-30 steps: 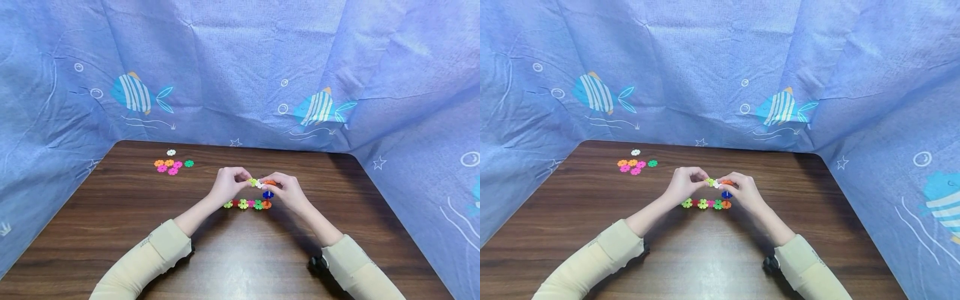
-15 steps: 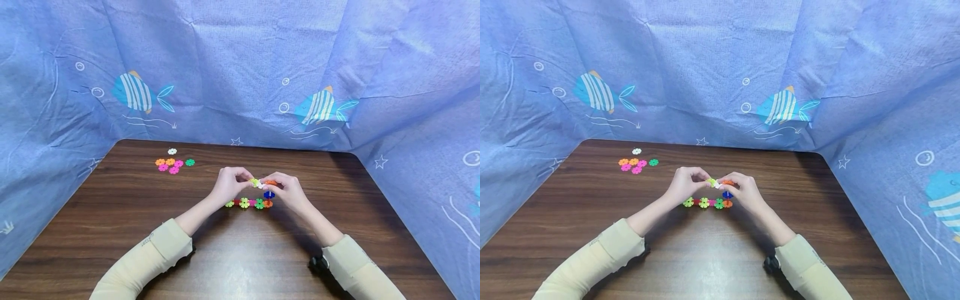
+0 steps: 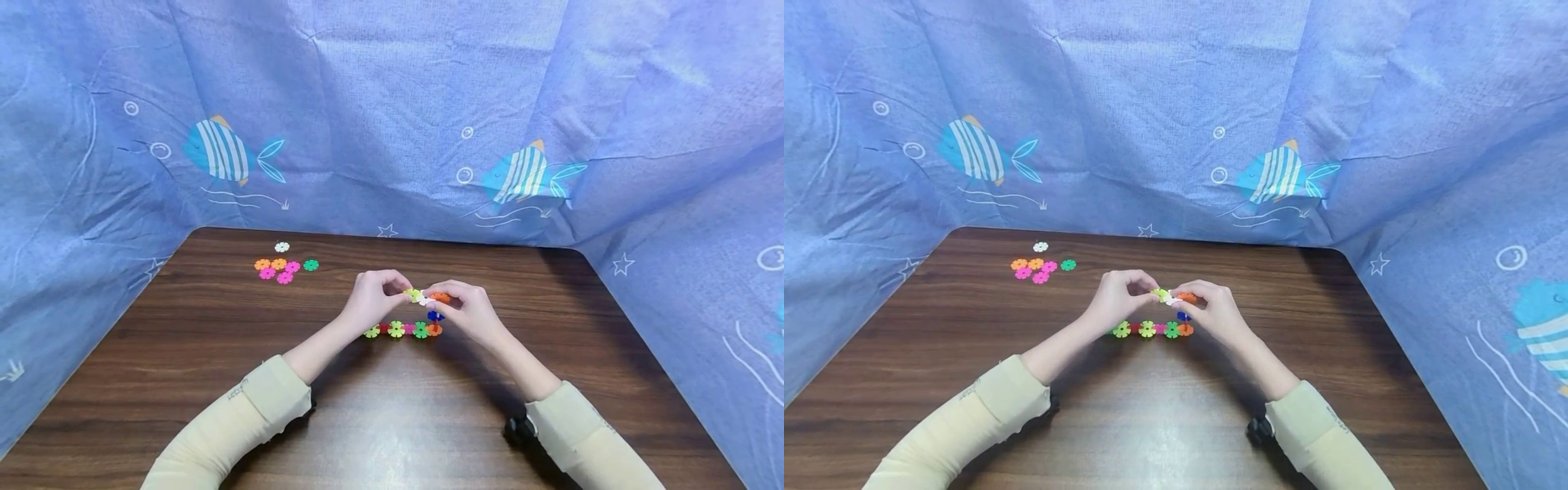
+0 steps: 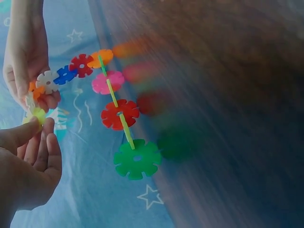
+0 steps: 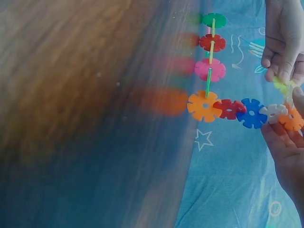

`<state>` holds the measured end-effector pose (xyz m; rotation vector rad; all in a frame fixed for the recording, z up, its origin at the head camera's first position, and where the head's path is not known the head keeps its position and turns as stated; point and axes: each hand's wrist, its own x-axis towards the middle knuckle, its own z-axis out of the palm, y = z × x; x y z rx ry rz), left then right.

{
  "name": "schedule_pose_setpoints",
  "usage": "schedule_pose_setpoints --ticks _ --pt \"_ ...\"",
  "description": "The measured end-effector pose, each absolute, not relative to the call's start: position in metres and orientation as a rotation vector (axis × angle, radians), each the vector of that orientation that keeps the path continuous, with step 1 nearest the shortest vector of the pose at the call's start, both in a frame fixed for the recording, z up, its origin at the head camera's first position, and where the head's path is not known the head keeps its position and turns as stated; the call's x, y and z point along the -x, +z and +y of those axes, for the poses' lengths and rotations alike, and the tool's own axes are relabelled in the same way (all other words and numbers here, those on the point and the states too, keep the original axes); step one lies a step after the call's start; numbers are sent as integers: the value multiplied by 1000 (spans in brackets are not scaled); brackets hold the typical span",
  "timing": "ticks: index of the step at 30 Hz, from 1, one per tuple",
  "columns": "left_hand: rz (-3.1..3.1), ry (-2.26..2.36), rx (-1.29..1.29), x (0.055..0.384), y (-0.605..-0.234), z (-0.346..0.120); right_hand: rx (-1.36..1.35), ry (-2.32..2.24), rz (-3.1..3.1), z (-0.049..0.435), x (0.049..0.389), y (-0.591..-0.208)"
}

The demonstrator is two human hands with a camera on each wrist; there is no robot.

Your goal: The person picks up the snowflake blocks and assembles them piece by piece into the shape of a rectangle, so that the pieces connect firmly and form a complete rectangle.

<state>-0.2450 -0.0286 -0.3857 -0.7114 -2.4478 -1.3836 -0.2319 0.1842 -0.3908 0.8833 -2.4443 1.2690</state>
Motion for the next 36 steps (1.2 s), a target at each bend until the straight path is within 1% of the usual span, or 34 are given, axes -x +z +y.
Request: schedule_pose_setpoints --ticks 9,16,25,32,36 --pt "-2489 -1447 812 243 -383 -41 -845 1285 -2481 189 233 -392" --pt "-2516 -1444 848 244 -375 -62 -831 1259 -2474 192 232 -392" --pt "-2642 -1257 828 255 -370 -116 -860 1259 -2460 196 233 -391" --pt "-2752 -1092 758 272 -374 -163 -858 1202 -2482 197 235 -391" --pt "-2786 -1059 732 282 -379 -188 -869 1241 -2470 196 236 -391"
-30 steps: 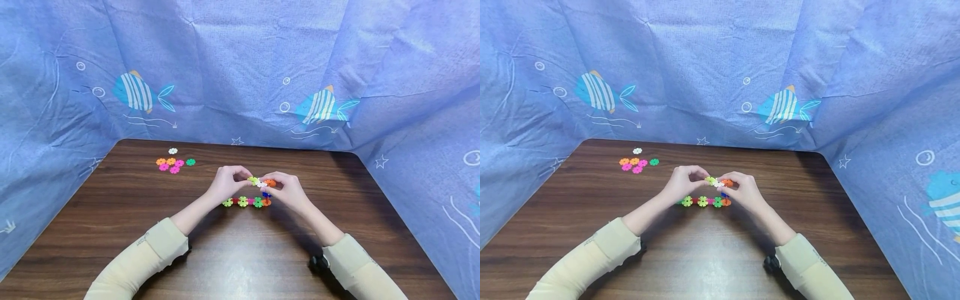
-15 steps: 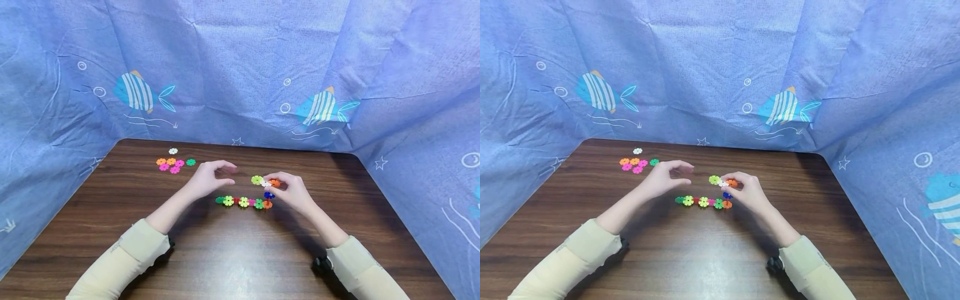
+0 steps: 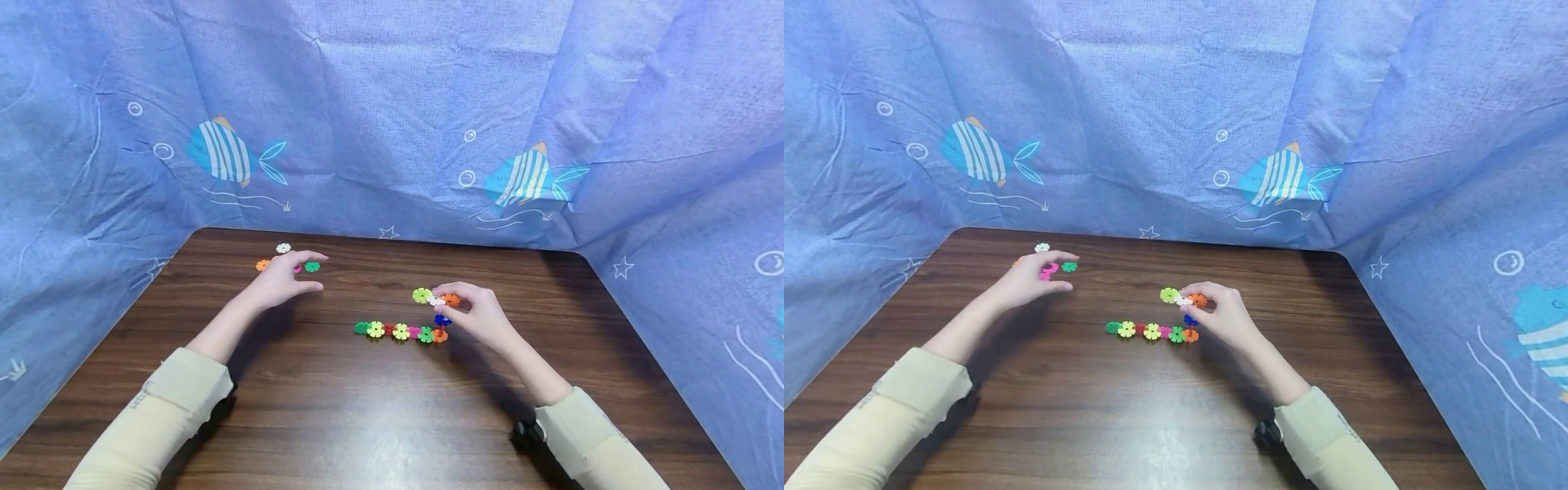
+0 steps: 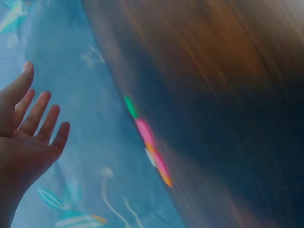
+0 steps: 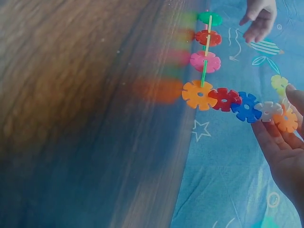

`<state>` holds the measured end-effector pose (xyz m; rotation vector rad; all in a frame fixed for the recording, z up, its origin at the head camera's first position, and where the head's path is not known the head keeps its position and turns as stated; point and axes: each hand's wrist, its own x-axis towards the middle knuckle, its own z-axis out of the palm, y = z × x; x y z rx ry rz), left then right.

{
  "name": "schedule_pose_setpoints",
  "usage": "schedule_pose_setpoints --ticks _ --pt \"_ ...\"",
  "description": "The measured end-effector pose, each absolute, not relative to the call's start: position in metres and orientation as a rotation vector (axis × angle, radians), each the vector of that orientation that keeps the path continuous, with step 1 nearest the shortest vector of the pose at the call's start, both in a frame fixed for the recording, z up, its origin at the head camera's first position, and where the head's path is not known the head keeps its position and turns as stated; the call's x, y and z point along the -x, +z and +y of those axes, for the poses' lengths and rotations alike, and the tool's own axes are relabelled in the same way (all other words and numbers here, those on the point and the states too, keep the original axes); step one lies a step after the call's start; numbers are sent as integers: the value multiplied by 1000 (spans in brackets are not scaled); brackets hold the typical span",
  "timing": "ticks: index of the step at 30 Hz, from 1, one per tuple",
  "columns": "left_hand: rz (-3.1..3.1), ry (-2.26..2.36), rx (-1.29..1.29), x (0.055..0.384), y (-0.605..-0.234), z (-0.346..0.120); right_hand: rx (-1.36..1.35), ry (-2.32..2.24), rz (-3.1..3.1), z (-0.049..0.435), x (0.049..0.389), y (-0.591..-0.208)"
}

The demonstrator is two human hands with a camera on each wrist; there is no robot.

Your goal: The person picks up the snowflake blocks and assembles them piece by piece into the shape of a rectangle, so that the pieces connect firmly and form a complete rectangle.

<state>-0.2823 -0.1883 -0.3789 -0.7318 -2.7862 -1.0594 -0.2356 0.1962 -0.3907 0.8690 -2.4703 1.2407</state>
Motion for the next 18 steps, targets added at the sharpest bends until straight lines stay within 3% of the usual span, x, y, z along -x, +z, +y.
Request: schedule_pose_setpoints --ticks 9,18 --pt "-2872 -1029 635 308 -397 -234 -887 1214 -2459 195 236 -389" --pt "-2987 -1051 542 321 -415 -250 -888 1226 -2468 196 237 -391"
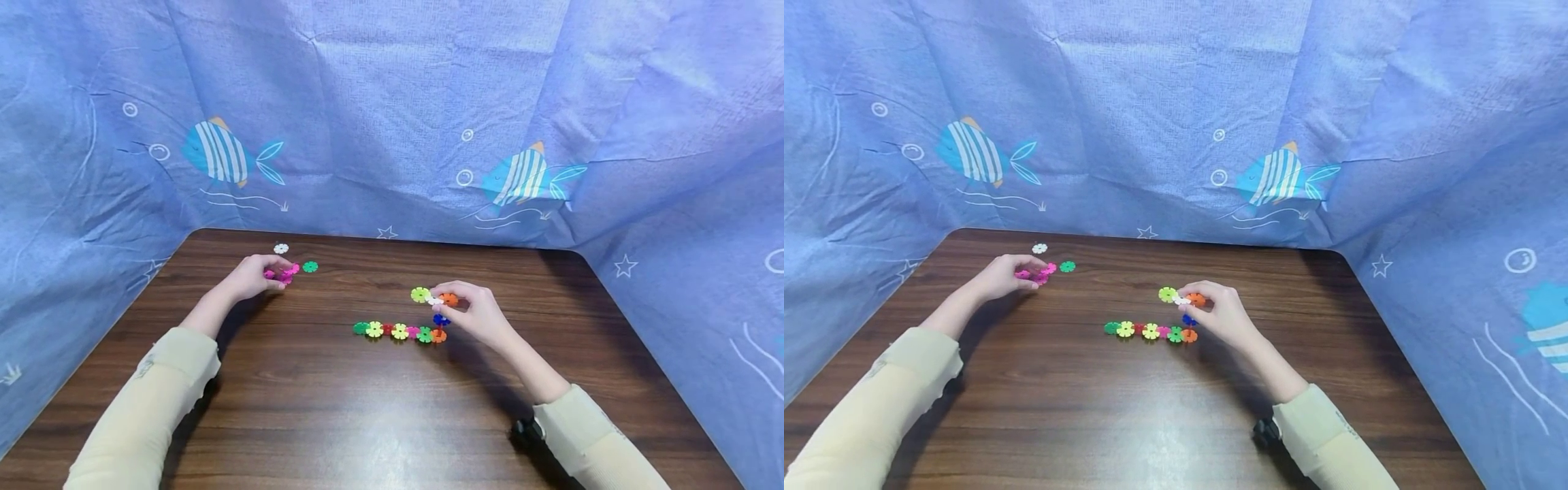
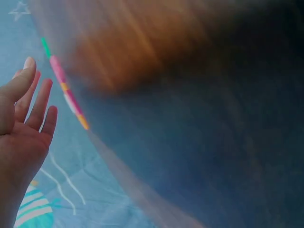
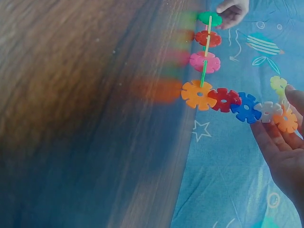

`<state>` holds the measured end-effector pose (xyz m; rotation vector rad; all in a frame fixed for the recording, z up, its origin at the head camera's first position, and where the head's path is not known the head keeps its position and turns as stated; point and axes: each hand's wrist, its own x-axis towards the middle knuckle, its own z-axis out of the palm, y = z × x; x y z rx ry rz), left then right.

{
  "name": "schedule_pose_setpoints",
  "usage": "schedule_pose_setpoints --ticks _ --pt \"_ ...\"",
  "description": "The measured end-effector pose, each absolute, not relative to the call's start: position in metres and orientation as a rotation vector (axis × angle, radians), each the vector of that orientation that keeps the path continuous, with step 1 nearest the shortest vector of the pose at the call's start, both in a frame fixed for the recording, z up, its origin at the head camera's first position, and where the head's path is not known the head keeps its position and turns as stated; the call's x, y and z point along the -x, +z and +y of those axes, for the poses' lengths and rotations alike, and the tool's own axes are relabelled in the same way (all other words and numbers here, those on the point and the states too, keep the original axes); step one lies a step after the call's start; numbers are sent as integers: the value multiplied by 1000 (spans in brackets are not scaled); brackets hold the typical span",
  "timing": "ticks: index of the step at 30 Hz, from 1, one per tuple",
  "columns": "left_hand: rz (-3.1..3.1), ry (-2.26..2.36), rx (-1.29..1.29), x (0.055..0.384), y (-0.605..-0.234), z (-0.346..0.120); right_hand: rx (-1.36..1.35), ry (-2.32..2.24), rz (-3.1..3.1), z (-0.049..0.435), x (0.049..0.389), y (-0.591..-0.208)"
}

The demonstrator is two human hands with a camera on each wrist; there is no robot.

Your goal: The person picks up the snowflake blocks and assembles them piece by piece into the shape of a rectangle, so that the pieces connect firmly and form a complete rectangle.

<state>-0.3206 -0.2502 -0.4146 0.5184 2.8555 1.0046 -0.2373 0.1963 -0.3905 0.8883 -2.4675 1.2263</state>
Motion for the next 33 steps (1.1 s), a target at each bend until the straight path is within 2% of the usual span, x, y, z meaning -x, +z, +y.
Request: schedule_pose_setpoints --ticks 15,25,30,33 --pt "2893 1048 -737 326 -428 -255 -906 1215 -2475 196 237 -390" --pt "2906 859 -642 325 -427 -249 -890 1246 -2478 197 237 -389" --pt "2920 840 -663 325 -426 -247 -855 1203 -2518 188 219 -367" --pt "2926 846 -685 323 -424 -244 -841 1166 -2537 188 220 -369"
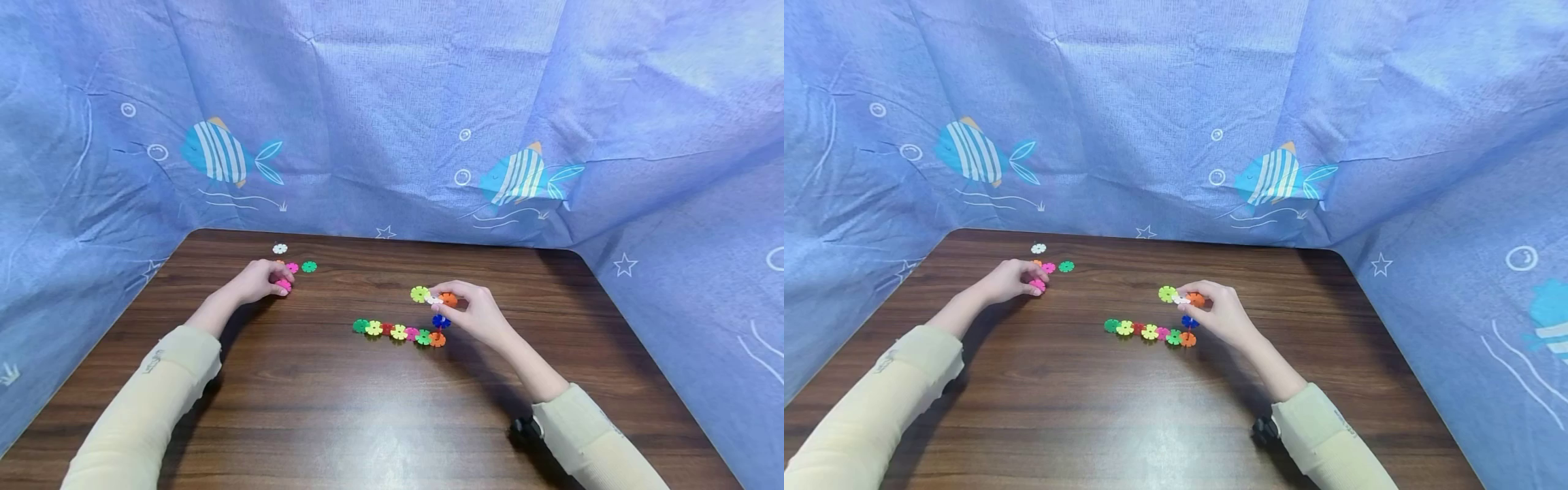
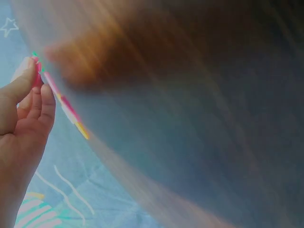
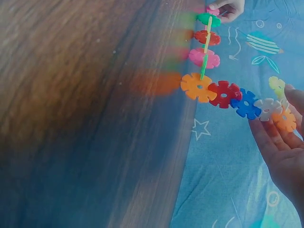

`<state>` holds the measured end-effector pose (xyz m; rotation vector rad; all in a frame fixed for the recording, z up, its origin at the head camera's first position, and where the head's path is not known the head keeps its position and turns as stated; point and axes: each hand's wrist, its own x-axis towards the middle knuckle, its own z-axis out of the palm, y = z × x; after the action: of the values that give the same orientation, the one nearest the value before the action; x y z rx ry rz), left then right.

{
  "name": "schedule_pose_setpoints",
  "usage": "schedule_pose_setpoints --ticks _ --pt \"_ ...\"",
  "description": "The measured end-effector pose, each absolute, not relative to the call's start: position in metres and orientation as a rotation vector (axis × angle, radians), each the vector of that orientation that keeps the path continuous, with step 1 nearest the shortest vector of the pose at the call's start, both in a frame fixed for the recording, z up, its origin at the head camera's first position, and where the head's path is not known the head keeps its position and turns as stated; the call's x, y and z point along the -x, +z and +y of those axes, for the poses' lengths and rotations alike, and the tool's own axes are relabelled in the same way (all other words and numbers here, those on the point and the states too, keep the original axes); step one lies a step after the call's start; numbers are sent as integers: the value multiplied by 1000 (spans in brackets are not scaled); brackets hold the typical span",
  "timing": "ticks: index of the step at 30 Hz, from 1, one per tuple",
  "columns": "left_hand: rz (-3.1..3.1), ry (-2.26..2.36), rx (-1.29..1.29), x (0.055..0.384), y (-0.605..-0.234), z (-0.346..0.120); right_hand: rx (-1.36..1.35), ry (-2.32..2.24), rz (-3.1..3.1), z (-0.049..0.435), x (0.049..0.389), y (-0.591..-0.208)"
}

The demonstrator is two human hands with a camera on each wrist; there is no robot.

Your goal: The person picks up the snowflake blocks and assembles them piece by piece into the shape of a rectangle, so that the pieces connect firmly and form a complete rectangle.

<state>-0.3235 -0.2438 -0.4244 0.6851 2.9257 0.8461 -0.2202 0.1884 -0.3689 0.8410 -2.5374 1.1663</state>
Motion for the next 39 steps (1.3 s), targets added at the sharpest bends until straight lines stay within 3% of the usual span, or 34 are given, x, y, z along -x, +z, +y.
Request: schedule_pose_setpoints --ticks 5,20,39 --pt "2937 908 -683 320 -418 -235 -838 1172 -2536 197 234 -388" --pt "2968 1195 -750 296 -383 -198 -890 1160 -2514 197 233 -387" --pt "2704 1780 -498 256 -349 -126 -946 1110 -2465 192 229 -385"
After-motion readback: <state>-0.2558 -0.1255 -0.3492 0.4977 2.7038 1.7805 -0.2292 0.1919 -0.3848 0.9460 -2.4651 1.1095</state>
